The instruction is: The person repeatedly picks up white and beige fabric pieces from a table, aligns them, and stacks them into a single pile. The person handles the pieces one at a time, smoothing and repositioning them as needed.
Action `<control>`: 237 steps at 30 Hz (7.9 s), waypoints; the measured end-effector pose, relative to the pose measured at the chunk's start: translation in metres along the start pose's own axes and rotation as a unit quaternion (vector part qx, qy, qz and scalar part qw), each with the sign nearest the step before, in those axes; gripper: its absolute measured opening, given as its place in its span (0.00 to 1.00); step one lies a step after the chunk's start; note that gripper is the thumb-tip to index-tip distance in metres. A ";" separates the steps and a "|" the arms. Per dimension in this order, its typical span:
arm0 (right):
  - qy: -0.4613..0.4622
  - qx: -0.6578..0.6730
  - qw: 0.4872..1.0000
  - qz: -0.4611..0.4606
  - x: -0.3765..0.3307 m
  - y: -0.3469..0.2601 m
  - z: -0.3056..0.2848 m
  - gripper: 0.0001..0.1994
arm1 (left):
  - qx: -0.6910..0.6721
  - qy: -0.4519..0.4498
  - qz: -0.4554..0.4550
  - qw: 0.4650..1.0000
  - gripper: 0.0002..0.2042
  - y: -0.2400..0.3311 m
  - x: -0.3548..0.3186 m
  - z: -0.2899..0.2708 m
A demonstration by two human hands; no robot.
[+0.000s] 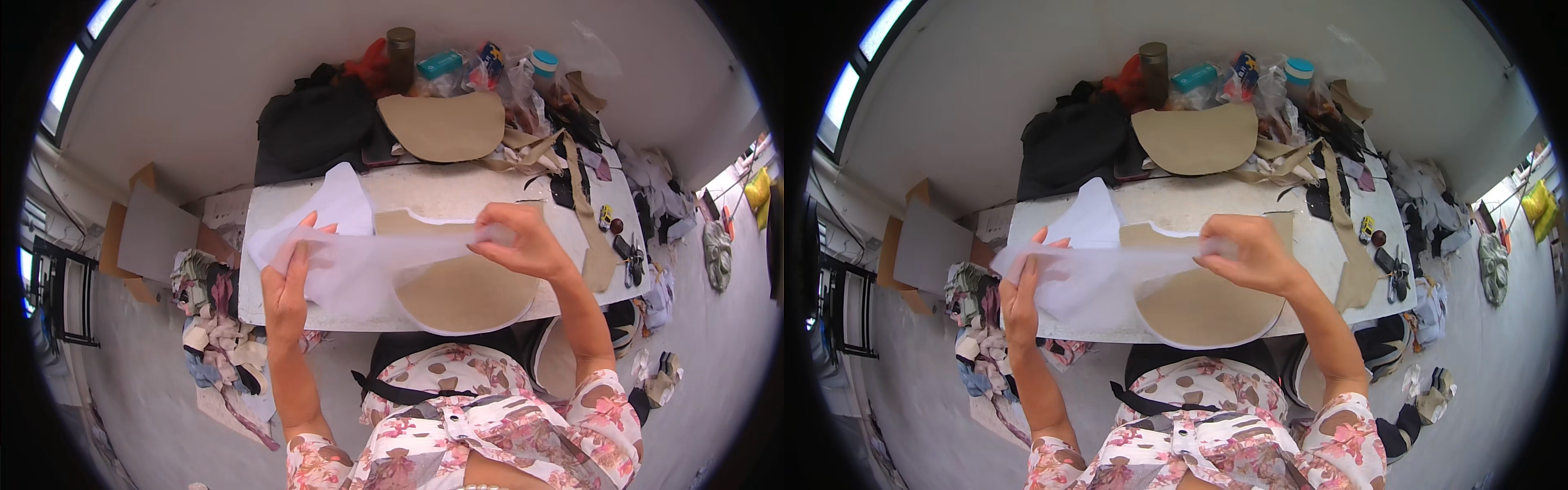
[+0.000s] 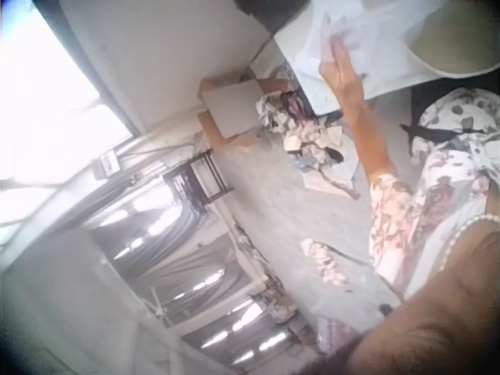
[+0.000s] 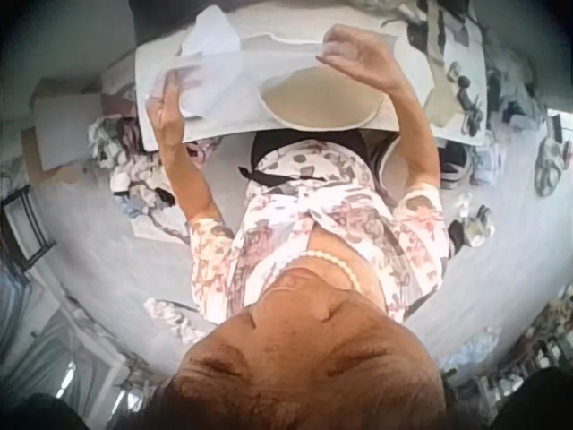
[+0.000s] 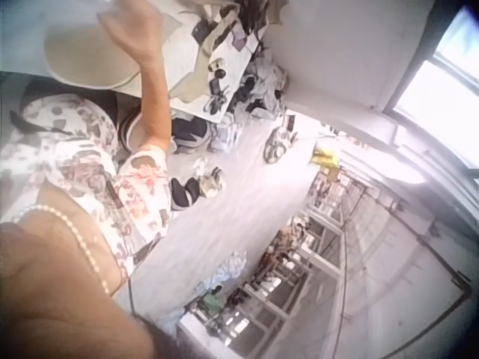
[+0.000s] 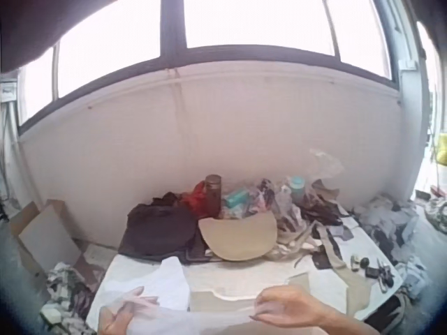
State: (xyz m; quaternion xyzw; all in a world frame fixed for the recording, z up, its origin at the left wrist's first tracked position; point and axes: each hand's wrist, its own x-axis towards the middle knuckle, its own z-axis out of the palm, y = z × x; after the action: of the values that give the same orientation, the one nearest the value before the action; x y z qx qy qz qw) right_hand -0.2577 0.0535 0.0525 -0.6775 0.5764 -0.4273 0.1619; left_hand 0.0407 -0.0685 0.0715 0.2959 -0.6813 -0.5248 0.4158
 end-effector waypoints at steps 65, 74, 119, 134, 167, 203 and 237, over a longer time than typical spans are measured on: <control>0.158 -0.310 0.937 0.025 -0.018 0.067 -0.003 0.21 | 0.354 -0.185 0.117 0.909 0.33 -0.112 0.008 0.089; 0.168 -0.242 0.954 0.051 0.175 0.168 0.073 0.09 | 0.169 0.042 0.083 0.981 0.12 -0.107 0.073 0.075; 0.207 0.261 0.935 0.124 -0.019 0.032 -0.065 0.16 | -0.241 -0.005 -0.030 0.970 0.12 -0.039 0.075 0.041; 0.144 0.266 0.909 0.285 -0.086 0.073 -0.026 0.16 | -0.152 -0.016 -0.214 0.965 0.13 -0.112 0.028 0.064; -0.031 -0.353 0.925 0.136 -0.069 0.067 0.024 0.36 | 0.472 -0.206 0.140 0.846 0.33 -0.120 0.016 0.100; -0.171 -0.106 0.979 -0.033 0.145 -0.003 0.313 0.08 | 0.328 0.298 0.003 0.896 0.19 -0.189 -0.022 -0.114; 0.032 -0.209 0.875 -0.435 0.135 -0.073 0.085 0.08 | -0.296 -0.027 -0.006 0.955 0.31 -0.011 0.030 -0.034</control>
State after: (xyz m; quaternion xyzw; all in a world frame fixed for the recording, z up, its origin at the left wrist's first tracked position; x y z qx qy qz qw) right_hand -0.1501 -0.0728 0.1081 -0.8639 0.3047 -0.3454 -0.2038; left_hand 0.0557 -0.1127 0.0721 0.1492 -0.5050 -0.7132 0.4626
